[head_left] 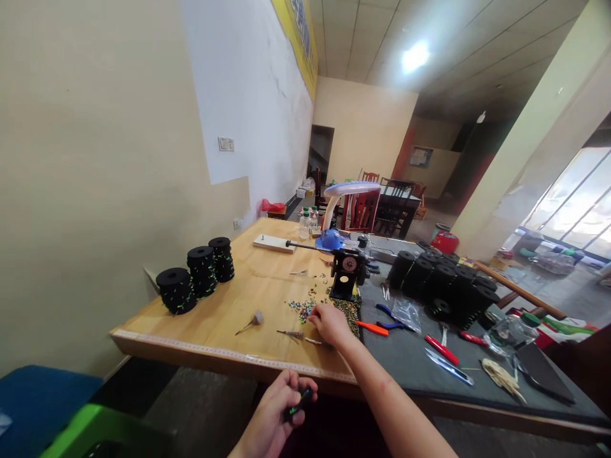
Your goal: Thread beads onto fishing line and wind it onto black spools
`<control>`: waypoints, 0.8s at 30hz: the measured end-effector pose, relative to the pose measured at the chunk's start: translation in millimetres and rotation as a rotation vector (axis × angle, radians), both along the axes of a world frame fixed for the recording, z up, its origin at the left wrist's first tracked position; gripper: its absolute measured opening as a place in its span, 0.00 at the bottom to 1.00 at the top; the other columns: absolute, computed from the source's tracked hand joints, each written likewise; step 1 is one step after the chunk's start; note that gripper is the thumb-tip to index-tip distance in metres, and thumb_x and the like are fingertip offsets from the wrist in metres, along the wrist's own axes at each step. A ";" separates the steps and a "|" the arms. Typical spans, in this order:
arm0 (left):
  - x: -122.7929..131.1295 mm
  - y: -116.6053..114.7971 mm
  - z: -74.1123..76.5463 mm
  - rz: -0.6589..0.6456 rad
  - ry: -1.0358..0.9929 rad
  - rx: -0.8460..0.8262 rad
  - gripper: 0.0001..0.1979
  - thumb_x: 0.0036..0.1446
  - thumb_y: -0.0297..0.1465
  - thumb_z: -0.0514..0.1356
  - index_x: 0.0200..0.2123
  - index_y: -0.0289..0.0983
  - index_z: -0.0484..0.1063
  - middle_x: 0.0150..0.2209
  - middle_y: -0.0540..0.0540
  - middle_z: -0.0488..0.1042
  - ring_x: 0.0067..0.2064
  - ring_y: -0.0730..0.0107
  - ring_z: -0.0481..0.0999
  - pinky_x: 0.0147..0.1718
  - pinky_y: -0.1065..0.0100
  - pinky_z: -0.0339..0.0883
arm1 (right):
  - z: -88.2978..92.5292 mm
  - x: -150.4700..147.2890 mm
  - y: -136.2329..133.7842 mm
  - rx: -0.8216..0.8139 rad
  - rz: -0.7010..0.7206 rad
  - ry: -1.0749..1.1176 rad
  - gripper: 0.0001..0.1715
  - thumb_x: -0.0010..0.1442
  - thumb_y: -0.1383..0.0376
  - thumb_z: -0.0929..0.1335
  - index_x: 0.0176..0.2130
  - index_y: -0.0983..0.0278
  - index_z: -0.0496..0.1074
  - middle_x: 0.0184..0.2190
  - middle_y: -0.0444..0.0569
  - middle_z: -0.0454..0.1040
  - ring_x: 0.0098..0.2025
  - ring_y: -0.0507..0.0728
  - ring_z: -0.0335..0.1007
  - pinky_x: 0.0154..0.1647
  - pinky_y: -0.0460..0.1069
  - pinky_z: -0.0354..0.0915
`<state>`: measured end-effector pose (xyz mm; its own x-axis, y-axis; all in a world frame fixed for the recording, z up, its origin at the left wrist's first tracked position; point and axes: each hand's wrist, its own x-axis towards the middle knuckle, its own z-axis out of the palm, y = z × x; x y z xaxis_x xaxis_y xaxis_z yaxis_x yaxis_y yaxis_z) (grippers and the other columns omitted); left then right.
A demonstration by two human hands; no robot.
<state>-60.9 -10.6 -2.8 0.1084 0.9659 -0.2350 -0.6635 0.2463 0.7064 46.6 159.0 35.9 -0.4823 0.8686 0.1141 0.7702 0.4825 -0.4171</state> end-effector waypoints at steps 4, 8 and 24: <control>0.1 -2.0 8.0 0.048 0.071 -0.004 0.08 0.43 0.25 0.57 0.27 0.40 0.59 0.35 0.47 0.75 0.38 0.68 0.69 0.28 0.71 0.53 | 9.3 30.7 -38.5 -0.032 0.038 0.133 0.07 0.60 0.64 0.64 0.33 0.62 0.70 0.29 0.45 0.75 0.32 0.53 0.68 0.33 0.45 0.60; 7.1 -2.3 8.6 0.079 0.139 -0.007 0.09 0.43 0.25 0.58 0.27 0.40 0.58 0.36 0.48 0.75 0.36 0.69 0.68 0.30 0.70 0.55 | 8.4 54.9 -95.8 -0.359 0.101 0.548 0.10 0.62 0.60 0.62 0.33 0.63 0.67 0.24 0.43 0.69 0.23 0.51 0.63 0.22 0.44 0.60; 27.0 -1.7 2.7 0.074 0.260 0.252 0.07 0.47 0.24 0.58 0.31 0.38 0.65 0.34 0.47 0.74 0.37 0.65 0.69 0.39 0.64 0.61 | -14.5 60.7 -142.0 -0.377 0.029 0.883 0.12 0.62 0.58 0.64 0.31 0.64 0.67 0.30 0.47 0.70 0.27 0.52 0.65 0.30 0.46 0.64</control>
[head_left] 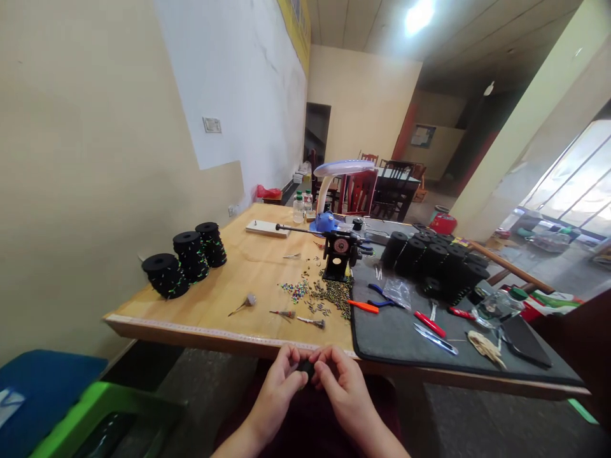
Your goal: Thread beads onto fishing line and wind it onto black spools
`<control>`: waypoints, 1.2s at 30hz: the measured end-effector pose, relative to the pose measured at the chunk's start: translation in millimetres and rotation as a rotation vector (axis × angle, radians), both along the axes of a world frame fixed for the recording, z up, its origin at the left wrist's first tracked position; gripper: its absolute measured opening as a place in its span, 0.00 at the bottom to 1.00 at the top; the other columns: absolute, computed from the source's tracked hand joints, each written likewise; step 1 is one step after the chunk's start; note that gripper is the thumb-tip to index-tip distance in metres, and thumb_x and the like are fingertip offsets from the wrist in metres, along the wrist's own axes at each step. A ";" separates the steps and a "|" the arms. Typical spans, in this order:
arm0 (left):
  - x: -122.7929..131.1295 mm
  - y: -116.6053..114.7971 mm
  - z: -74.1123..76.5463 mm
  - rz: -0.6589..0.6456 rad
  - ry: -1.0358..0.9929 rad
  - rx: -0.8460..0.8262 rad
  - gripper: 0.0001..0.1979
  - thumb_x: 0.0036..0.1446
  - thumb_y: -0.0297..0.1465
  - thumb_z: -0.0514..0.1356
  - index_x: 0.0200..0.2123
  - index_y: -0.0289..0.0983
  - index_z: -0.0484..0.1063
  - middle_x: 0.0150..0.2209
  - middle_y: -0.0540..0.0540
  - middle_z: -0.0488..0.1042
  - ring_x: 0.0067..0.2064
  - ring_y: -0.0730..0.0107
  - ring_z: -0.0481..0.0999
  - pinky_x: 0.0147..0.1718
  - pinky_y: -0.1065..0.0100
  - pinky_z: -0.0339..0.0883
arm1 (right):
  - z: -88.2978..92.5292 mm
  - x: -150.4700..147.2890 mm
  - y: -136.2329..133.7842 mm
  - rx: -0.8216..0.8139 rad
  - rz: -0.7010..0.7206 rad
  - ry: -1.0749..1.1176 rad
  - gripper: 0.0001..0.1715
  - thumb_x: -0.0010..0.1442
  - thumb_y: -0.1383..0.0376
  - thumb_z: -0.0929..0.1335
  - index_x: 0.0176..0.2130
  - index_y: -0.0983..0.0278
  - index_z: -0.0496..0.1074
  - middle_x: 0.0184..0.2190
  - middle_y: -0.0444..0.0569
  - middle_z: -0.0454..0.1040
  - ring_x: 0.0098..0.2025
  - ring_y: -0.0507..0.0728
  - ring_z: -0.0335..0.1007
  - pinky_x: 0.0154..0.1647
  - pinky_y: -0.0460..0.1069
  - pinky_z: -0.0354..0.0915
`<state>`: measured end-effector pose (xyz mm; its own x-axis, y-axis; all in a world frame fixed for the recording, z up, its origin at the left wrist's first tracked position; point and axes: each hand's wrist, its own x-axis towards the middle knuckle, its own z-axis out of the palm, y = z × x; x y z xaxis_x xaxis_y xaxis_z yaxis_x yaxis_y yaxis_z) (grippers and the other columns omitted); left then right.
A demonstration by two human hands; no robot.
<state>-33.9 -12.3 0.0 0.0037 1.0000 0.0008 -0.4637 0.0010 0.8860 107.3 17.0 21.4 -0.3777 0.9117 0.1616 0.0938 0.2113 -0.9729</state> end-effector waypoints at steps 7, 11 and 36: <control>-0.1 -0.7 3.1 0.019 0.064 0.019 0.07 0.47 0.22 0.57 0.31 0.38 0.66 0.35 0.47 0.74 0.41 0.62 0.69 0.43 0.64 0.61 | 3.1 -0.8 1.0 0.082 -0.033 -0.070 0.10 0.60 0.61 0.65 0.28 0.63 0.67 0.28 0.46 0.70 0.31 0.54 0.65 0.34 0.47 0.63; -1.4 -0.9 -0.3 0.028 0.071 0.034 0.08 0.47 0.21 0.57 0.31 0.39 0.65 0.35 0.47 0.74 0.42 0.61 0.70 0.44 0.63 0.61 | 1.3 -1.3 1.0 0.084 -0.029 -0.083 0.10 0.60 0.62 0.65 0.29 0.63 0.67 0.28 0.46 0.70 0.31 0.54 0.65 0.34 0.47 0.62; 3.8 -3.2 -2.2 0.057 0.066 -0.010 0.08 0.45 0.23 0.58 0.29 0.39 0.63 0.34 0.48 0.73 0.42 0.60 0.70 0.44 0.62 0.59 | 0.3 -1.3 -0.8 0.159 -0.046 -0.181 0.08 0.59 0.65 0.65 0.28 0.62 0.67 0.27 0.44 0.69 0.30 0.54 0.64 0.32 0.46 0.60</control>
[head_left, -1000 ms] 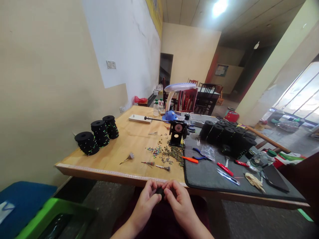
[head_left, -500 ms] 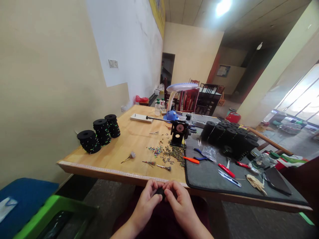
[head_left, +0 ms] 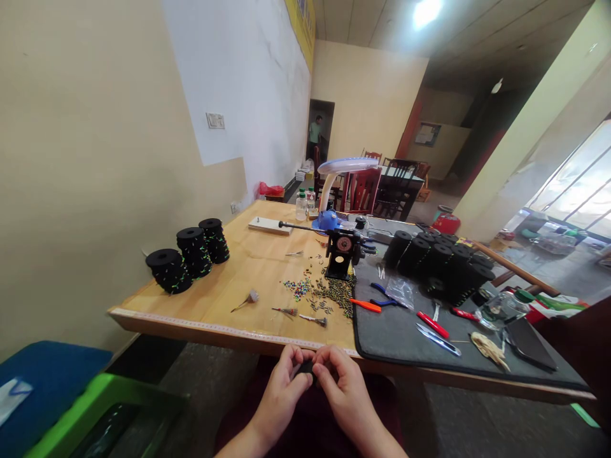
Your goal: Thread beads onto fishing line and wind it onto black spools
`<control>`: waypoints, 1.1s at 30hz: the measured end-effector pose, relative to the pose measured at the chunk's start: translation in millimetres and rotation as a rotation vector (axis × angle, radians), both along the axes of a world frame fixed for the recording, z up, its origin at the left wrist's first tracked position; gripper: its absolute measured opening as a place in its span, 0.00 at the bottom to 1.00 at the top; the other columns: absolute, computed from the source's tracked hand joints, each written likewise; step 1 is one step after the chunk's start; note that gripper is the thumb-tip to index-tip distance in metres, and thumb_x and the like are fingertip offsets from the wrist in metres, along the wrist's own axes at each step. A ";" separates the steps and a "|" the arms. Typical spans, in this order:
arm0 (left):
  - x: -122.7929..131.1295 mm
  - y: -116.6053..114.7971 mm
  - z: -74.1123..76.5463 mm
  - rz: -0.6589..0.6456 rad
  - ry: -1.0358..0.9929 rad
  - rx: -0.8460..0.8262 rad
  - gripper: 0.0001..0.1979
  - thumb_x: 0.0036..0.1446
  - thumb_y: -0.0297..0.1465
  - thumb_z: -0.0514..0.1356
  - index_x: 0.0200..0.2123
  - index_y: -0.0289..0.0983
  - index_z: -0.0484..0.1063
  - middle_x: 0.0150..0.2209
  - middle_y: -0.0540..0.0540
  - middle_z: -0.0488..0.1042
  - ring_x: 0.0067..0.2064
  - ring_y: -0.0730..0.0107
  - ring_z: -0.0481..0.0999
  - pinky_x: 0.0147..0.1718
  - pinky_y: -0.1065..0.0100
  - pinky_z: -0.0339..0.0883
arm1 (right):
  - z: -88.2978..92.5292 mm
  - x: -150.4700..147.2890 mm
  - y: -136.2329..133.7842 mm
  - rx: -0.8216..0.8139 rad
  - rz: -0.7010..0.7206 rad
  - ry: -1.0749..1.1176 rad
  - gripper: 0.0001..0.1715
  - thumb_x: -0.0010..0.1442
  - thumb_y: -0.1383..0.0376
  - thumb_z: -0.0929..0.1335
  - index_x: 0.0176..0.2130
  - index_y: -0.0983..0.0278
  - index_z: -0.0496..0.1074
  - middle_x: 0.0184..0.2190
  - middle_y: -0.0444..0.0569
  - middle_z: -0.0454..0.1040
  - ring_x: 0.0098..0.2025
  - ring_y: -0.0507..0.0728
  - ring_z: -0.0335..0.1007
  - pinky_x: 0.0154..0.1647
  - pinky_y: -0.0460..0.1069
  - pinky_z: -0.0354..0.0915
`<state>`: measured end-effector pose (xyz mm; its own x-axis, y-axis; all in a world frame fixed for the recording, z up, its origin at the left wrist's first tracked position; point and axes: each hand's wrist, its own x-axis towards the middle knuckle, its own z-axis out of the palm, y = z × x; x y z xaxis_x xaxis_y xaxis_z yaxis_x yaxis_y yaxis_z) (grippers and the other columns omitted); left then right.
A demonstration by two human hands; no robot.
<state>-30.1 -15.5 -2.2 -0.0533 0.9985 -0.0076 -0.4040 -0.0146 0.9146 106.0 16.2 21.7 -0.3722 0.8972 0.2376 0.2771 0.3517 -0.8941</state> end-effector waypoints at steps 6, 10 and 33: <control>2.9 -2.0 -3.5 -0.009 -0.053 -0.010 0.09 0.46 0.22 0.58 0.29 0.40 0.61 0.35 0.48 0.73 0.41 0.62 0.69 0.42 0.63 0.59 | -2.0 -0.3 -1.0 -0.021 0.011 0.050 0.07 0.58 0.66 0.65 0.28 0.62 0.67 0.28 0.45 0.69 0.31 0.54 0.64 0.33 0.46 0.60; 4.1 -2.3 -1.9 -0.012 -0.088 -0.033 0.08 0.47 0.23 0.57 0.29 0.40 0.61 0.35 0.48 0.73 0.40 0.64 0.68 0.40 0.65 0.60 | -2.6 0.4 -1.2 -0.047 0.006 0.100 0.08 0.59 0.65 0.66 0.28 0.62 0.67 0.28 0.45 0.70 0.31 0.54 0.65 0.33 0.46 0.61; 7.4 -2.2 6.4 -0.002 -0.158 -0.192 0.10 0.44 0.25 0.58 0.28 0.41 0.59 0.30 0.54 0.67 0.32 0.71 0.64 0.31 0.69 0.58 | -9.1 1.5 3.5 -0.318 0.036 0.300 0.15 0.56 0.53 0.68 0.32 0.63 0.69 0.29 0.46 0.72 0.26 0.52 0.67 0.25 0.45 0.61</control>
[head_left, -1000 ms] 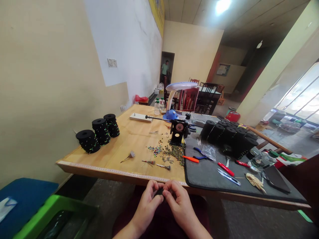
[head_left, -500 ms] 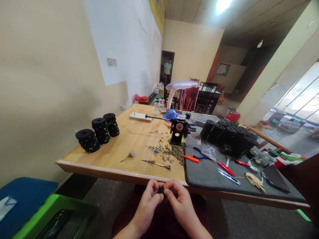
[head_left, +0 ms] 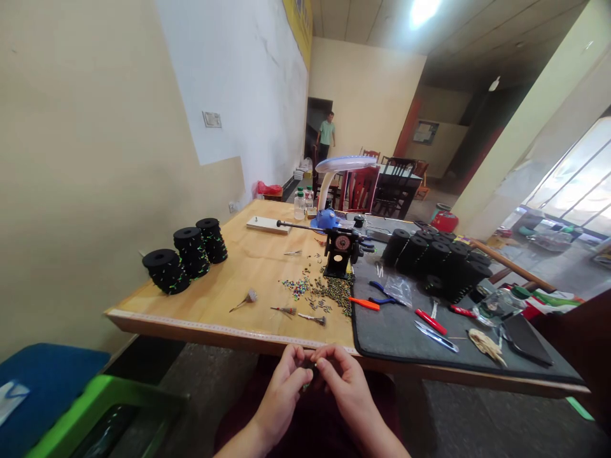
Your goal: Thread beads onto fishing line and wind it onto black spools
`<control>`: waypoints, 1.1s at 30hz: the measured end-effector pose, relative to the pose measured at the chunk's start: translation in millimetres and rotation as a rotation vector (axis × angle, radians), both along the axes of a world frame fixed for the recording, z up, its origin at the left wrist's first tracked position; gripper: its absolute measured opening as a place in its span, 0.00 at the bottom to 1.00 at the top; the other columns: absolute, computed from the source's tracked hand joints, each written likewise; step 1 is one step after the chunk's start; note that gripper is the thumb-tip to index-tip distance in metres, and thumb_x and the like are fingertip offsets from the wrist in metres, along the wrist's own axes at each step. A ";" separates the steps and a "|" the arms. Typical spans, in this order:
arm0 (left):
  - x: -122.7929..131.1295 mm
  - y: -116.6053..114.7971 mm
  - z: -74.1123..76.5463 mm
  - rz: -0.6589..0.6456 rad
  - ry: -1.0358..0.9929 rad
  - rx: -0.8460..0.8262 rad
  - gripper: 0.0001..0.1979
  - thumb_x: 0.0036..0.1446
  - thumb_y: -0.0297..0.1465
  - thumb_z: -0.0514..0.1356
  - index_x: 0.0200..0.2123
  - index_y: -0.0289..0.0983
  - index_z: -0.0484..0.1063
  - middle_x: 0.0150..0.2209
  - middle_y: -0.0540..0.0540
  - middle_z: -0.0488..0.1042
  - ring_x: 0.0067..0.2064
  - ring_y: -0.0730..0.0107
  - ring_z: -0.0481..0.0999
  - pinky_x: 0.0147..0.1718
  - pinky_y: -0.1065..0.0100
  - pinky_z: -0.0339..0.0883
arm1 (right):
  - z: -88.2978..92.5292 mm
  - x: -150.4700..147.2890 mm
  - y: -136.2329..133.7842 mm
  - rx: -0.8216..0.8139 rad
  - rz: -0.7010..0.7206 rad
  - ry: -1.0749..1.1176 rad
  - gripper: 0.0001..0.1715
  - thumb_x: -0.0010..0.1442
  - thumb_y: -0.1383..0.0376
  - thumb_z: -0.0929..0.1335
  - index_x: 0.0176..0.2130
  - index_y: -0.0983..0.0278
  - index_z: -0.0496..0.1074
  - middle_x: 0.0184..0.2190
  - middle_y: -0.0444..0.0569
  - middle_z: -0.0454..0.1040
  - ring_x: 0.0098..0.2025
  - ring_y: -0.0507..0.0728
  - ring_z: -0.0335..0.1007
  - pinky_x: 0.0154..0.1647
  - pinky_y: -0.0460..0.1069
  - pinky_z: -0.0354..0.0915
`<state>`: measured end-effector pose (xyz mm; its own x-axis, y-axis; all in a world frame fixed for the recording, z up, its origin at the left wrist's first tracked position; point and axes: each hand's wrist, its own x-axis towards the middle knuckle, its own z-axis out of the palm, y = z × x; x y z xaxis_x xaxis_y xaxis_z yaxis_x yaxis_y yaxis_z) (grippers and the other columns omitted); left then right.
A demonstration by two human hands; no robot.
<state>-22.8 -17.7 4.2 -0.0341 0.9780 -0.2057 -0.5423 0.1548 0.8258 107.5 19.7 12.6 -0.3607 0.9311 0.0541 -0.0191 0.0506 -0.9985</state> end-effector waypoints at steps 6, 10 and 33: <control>-1.9 4.0 2.6 -0.070 -0.023 -0.023 0.11 0.43 0.26 0.58 0.30 0.40 0.59 0.38 0.50 0.72 0.32 0.72 0.65 0.29 0.70 0.56 | 3.0 6.0 10.1 -0.159 0.034 0.030 0.25 0.51 0.47 0.70 0.38 0.65 0.69 0.26 0.45 0.72 0.20 0.48 0.63 0.16 0.42 0.53; -1.3 4.4 -0.3 -0.069 -0.031 -0.044 0.11 0.41 0.25 0.59 0.29 0.40 0.59 0.31 0.54 0.69 0.31 0.74 0.64 0.29 0.71 0.56 | 3.1 5.9 13.5 -0.180 0.111 0.031 0.23 0.50 0.49 0.71 0.32 0.65 0.69 0.35 0.48 0.74 0.18 0.45 0.61 0.16 0.41 0.52; 3.9 4.7 4.4 -0.013 -0.087 -0.080 0.16 0.43 0.31 0.67 0.25 0.39 0.58 0.25 0.55 0.69 0.26 0.77 0.66 0.24 0.74 0.57 | -1.1 0.0 -3.4 0.176 0.025 -0.118 0.12 0.61 0.62 0.64 0.27 0.63 0.63 0.32 0.49 0.73 0.29 0.53 0.67 0.31 0.46 0.65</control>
